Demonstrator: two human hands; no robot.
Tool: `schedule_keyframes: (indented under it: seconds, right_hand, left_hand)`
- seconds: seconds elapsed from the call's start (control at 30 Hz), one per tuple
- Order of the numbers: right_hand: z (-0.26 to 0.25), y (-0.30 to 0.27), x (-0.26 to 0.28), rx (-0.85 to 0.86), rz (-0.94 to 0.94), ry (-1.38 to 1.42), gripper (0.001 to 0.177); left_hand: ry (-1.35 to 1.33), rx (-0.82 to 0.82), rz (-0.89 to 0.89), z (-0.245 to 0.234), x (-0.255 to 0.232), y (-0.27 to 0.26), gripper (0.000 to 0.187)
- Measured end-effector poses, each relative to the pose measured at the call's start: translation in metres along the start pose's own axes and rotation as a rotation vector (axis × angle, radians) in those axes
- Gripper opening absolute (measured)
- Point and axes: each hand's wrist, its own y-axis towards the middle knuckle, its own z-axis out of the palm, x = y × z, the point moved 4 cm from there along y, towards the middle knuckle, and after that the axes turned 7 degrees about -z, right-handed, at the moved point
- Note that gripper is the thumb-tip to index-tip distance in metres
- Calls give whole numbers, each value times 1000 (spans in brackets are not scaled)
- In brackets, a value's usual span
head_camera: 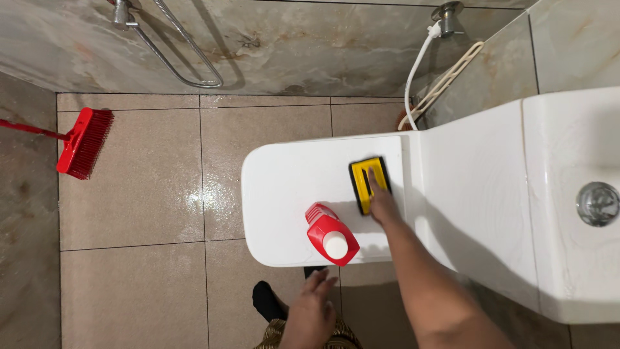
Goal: The person scrubs the toilet seat, lid, and tank with a yellow sponge. They move a red cleaning solution bottle to access different areas and continue scrubbing the base and sides of the toilet.
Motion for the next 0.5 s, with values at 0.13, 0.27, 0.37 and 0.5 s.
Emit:
schedule_keyframes:
  seconds: [0.13, 0.27, 0.37, 0.5]
  right_hand:
    - [-53, 42, 22, -9, 24, -394, 90]
    - [-74, 14, 10, -78, 106, -339, 91]
    - [-52, -59, -2, -58, 113, -318, 89]
    - [-7, -177, -2, 9, 114, -251, 80]
  left_hand:
    - [-8, 24, 29, 25, 6, 8, 54]
    - [5, -2, 48, 41, 22, 11, 56]
    - [49, 18, 44, 48, 28, 13, 58]
    - [61, 63, 38, 52, 29, 17, 60]
